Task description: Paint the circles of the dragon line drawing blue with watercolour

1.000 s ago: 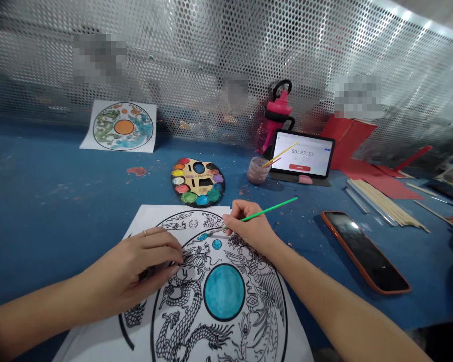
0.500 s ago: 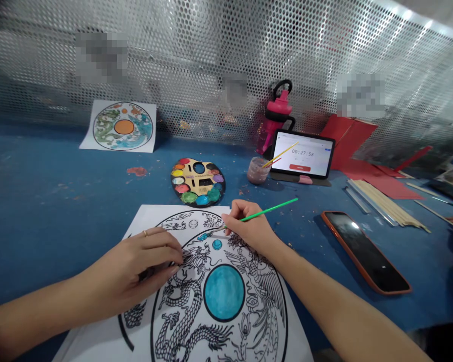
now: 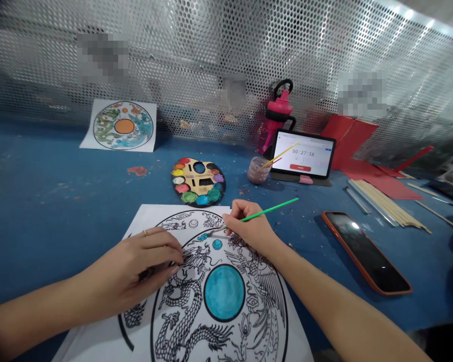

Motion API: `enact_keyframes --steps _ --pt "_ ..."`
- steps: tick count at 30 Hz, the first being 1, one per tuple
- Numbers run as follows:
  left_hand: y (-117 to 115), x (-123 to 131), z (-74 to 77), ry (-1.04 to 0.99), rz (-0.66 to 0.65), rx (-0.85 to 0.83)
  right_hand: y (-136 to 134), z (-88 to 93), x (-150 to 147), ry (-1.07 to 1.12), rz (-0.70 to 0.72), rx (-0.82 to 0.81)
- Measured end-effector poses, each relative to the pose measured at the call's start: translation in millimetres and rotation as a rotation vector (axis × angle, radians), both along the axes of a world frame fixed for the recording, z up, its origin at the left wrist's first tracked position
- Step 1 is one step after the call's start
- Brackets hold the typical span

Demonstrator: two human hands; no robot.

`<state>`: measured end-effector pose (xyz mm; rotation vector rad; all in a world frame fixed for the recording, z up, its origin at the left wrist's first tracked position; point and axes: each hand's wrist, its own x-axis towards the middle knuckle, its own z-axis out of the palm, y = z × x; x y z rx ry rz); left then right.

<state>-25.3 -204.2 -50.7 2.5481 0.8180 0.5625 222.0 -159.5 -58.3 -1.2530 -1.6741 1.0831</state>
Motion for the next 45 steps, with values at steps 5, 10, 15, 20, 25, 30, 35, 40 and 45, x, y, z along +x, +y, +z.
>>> enact_keyframes --steps 5,10,15,20,25,30,35,40,45 --pt "-0.2 -1.0 -0.3 0.004 0.002 0.006 -0.1 0.1 -0.8 -0.004 -0.017 -0.009" --pt "0.1 -0.8 1.1 0.007 0.008 -0.004 -0.6 0.3 -1.6 0.01 0.005 -0.003" --pt "0.1 -0.6 0.9 0.005 0.003 0.003 0.3 -1.8 1.2 0.023 -0.003 -0.01" --pt "-1.3 -1.5 0.3 -0.008 0.008 0.011 1.6 -2.3 3.0 0.042 -0.027 -0.031" --pt "0.2 -0.6 0.4 0.001 0.003 -0.005 0.7 -0.4 1.7 0.078 -0.016 -0.051" --pt "1.3 0.5 1.3 0.014 0.007 -0.018 -1.5 1.7 1.0 0.105 0.011 -0.042" --pt "-0.5 0.4 1.8 0.017 0.008 -0.019 -4.2 2.3 -2.9 0.112 0.035 -0.062" --pt "-1.0 -1.5 0.0 0.015 0.002 -0.03 -6.1 4.6 -11.3 0.068 0.028 -0.054" --pt "-0.1 -2.0 -0.2 0.02 -0.002 -0.032 -5.5 3.4 -14.5 0.024 0.046 -0.014"
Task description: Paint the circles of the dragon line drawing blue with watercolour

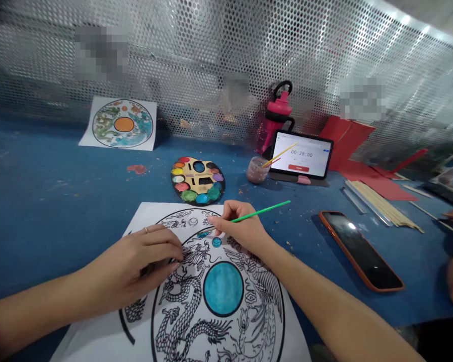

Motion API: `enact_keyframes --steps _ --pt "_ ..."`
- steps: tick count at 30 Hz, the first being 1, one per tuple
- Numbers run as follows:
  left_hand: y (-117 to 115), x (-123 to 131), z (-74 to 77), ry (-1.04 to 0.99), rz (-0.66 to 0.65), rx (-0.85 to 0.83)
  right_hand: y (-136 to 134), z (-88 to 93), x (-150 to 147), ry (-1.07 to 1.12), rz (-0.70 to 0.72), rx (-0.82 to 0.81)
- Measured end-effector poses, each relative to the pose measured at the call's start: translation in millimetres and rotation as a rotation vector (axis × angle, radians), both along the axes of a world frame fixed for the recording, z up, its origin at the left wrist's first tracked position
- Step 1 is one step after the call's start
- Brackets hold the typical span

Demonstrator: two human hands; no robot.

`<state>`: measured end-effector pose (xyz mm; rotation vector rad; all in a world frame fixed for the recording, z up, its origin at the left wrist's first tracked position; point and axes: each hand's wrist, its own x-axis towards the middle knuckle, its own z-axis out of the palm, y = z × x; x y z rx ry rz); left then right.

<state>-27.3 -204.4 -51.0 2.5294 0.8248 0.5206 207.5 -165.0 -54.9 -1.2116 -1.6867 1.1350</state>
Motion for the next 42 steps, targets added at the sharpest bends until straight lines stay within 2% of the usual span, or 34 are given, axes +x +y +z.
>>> enact_keyframes --steps 22,32,42 --pt "0.4 0.2 -2.0 0.001 0.016 0.012 3.8 -7.6 7.1 0.024 -0.002 0.044" --pt "0.4 0.4 0.2 0.004 0.012 0.019 0.5 -1.6 0.1 -0.007 -0.009 0.03" --pt "0.8 1.6 -0.4 0.005 0.016 0.017 2.1 -5.0 2.7 0.009 -0.004 0.04"
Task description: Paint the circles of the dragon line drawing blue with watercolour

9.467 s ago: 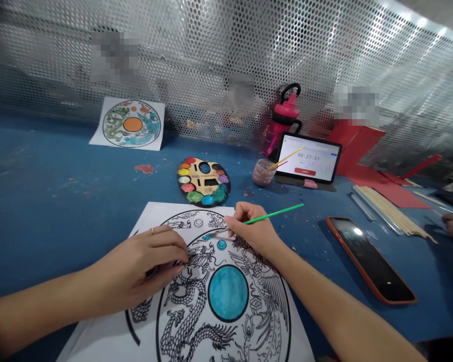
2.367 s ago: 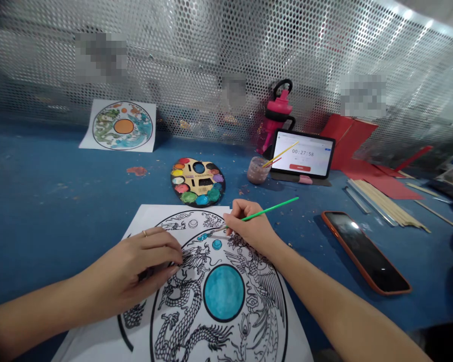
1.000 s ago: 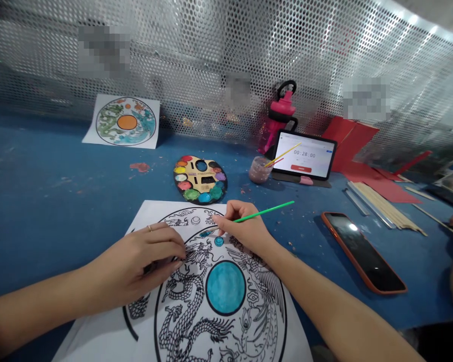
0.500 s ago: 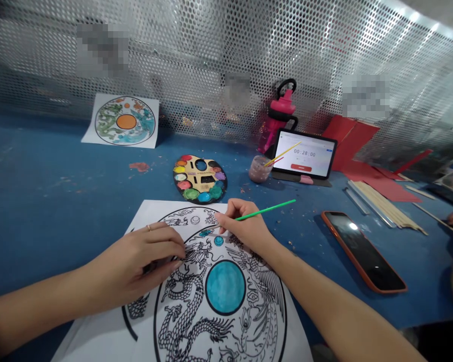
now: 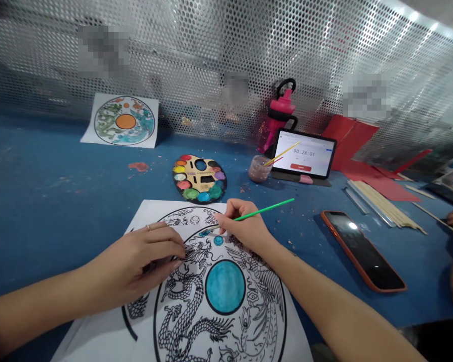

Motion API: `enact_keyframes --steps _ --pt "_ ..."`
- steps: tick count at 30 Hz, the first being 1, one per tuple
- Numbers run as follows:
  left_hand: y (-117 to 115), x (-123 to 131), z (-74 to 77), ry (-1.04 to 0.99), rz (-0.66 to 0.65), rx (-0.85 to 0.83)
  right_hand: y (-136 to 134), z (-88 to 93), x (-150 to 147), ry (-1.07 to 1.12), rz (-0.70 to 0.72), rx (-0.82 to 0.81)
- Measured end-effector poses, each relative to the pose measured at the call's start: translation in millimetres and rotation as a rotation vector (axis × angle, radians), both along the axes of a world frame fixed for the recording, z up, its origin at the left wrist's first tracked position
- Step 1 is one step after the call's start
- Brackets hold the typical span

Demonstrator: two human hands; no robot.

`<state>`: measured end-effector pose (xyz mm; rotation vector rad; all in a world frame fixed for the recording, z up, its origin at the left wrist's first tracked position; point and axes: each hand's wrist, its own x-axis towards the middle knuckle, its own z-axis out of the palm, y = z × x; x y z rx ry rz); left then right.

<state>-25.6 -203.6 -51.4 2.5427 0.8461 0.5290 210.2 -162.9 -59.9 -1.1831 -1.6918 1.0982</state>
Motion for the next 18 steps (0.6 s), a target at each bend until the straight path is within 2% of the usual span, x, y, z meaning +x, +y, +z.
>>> enact_keyframes --steps 7,18 --pt "0.5 -0.5 0.7 -0.004 -0.007 0.002 3.0 2.4 6.8 0.152 -0.083 -0.066" --pt "-0.7 -2.2 -0.3 -0.015 -0.016 -0.022 3.4 0.8 17.8 0.087 -0.03 -0.093"
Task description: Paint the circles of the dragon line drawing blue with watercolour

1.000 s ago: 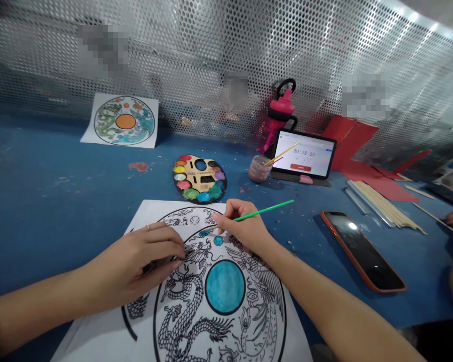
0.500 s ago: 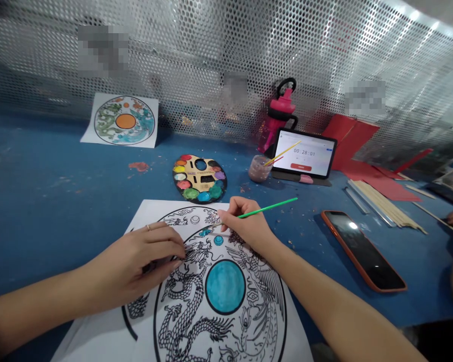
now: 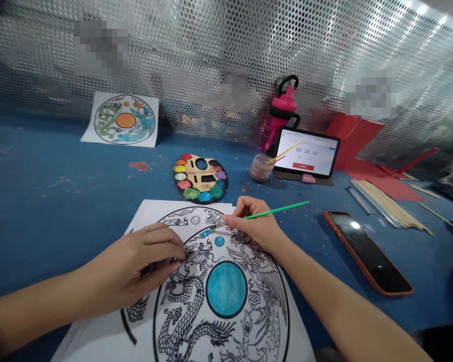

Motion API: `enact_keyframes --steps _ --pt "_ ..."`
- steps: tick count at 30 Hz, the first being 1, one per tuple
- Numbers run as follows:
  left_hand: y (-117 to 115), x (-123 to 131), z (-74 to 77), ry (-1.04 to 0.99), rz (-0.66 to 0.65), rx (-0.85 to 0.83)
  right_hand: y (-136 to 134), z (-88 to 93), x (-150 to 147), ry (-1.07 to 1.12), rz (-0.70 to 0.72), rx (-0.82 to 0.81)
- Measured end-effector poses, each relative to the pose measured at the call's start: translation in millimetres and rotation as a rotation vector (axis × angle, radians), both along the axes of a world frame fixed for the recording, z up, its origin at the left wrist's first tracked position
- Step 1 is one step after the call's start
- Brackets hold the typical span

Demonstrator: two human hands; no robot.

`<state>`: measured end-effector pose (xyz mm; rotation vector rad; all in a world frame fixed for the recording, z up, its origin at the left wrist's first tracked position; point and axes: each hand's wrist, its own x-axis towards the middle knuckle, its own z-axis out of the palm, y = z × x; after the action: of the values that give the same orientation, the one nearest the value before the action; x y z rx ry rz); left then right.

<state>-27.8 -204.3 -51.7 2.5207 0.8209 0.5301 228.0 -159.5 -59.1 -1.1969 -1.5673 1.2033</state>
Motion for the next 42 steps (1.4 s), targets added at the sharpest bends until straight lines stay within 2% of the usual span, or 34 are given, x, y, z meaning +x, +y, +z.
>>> enact_keyframes --steps 12,42 --pt "-0.7 0.5 2.1 0.002 -0.002 -0.003 -0.6 -1.1 2.7 -0.034 0.019 -0.043" --pt "-0.1 0.7 1.1 0.006 0.004 0.01 -0.6 0.7 2.6 -0.048 0.09 -0.019"
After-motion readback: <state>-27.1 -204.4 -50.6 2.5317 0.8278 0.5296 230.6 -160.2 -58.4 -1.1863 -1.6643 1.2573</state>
